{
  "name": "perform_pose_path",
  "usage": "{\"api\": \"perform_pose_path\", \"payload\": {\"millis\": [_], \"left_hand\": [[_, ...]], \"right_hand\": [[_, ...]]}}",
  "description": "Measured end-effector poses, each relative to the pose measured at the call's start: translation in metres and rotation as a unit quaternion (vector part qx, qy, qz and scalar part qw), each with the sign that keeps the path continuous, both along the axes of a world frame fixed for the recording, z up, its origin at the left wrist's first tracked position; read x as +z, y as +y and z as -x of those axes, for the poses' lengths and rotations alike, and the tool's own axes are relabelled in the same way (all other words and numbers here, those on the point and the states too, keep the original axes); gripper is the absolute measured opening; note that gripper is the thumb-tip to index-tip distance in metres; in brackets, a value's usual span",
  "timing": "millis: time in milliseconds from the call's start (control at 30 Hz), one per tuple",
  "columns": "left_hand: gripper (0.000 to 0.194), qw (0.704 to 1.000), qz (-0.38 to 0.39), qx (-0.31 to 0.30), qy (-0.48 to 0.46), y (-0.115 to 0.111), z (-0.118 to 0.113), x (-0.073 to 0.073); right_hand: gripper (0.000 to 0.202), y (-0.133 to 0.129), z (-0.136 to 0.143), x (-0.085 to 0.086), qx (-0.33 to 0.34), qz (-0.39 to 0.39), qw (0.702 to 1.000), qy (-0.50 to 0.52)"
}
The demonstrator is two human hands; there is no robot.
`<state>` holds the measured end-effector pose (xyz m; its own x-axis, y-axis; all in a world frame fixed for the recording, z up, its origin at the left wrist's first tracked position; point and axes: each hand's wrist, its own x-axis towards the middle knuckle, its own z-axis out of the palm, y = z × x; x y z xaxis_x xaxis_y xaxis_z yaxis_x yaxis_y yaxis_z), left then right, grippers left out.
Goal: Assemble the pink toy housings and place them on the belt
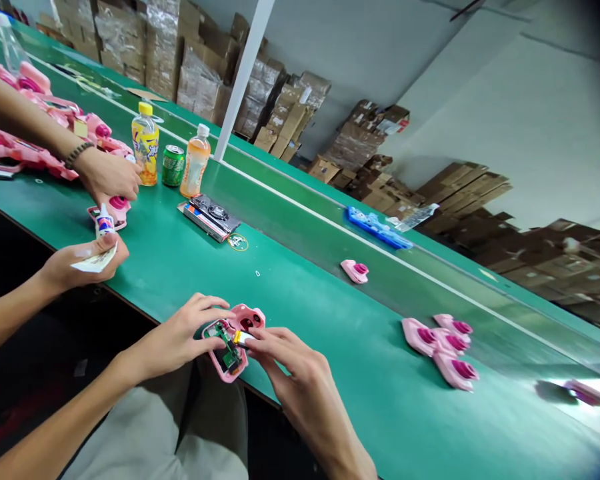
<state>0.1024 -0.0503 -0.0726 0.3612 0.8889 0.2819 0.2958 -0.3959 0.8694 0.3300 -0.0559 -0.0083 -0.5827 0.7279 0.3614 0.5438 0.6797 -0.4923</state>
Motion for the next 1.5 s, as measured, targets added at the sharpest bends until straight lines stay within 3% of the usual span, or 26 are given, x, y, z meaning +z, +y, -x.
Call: {"api": "perform_pose_path", "payload": {"millis": [67, 233, 300, 433, 700, 800, 900, 1033, 1167, 1233, 1367, 1433, 1500], "left_hand": [[0.022, 1.0, -0.01, 0.011, 0.013, 0.002, -0.01, -0.006], [0.022, 0.992, -0.022, 0.121, 0.033, -0.005, -0.035, -0.013], [0.022, 0.99, -0.023, 0.135, 0.045, -0.01, -0.038, -0.013], [0.021, 0.991, -0.03, 0.116, 0.055, -0.012, -0.037, -0.013], [0.023, 0.992, -0.044, 0.104, 0.064, -0.012, -0.034, -0.016], [0.021, 0.992, -0.073, 0.04, 0.092, -0.015, -0.023, -0.014], [0.04, 0.985, -0.088, -0.042, 0.144, -0.014, -0.01, -0.01], [0.054, 0.974, -0.113, -0.081, 0.181, -0.01, 0.0, -0.012], [0.056, 0.966, -0.159, -0.063, 0.192, -0.01, 0.0, -0.022], [0.054, 0.964, -0.176, -0.051, 0.194, -0.011, -0.003, -0.028], [0.058, 0.956, -0.197, -0.029, 0.217, -0.012, -0.008, -0.034], [0.059, 0.95, -0.203, -0.022, 0.235, -0.011, -0.008, -0.033], [0.057, 0.946, -0.209, -0.023, 0.246, -0.01, -0.008, -0.03]], "right_hand": [[0.031, -0.003, 0.003, -0.007, -0.014, -0.017, 1.0, 0.022], [0.035, -0.023, 0.015, -0.035, -0.066, -0.058, 0.995, 0.042], [0.037, -0.031, 0.018, -0.047, -0.081, -0.077, 0.992, 0.049], [0.036, -0.034, 0.02, -0.059, -0.097, -0.103, 0.989, 0.044], [0.031, -0.031, 0.024, -0.058, -0.1, -0.109, 0.989, 0.023], [0.033, -0.03, 0.021, -0.053, -0.086, -0.1, 0.991, -0.013], [0.038, -0.026, 0.013, -0.05, -0.048, -0.093, 0.991, -0.082], [0.045, -0.033, 0.009, -0.068, -0.06, -0.155, 0.982, -0.094], [0.043, -0.044, 0.003, -0.089, -0.128, -0.26, 0.957, -0.001], [0.029, -0.035, -0.006, -0.082, -0.168, -0.22, 0.961, 0.018], [0.061, 0.028, -0.011, -0.026, -0.271, 0.004, 0.958, -0.088], [0.064, 0.07, -0.001, 0.004, -0.237, 0.175, 0.937, -0.189], [0.062, 0.105, 0.015, 0.025, -0.193, 0.29, 0.906, -0.241]]}}
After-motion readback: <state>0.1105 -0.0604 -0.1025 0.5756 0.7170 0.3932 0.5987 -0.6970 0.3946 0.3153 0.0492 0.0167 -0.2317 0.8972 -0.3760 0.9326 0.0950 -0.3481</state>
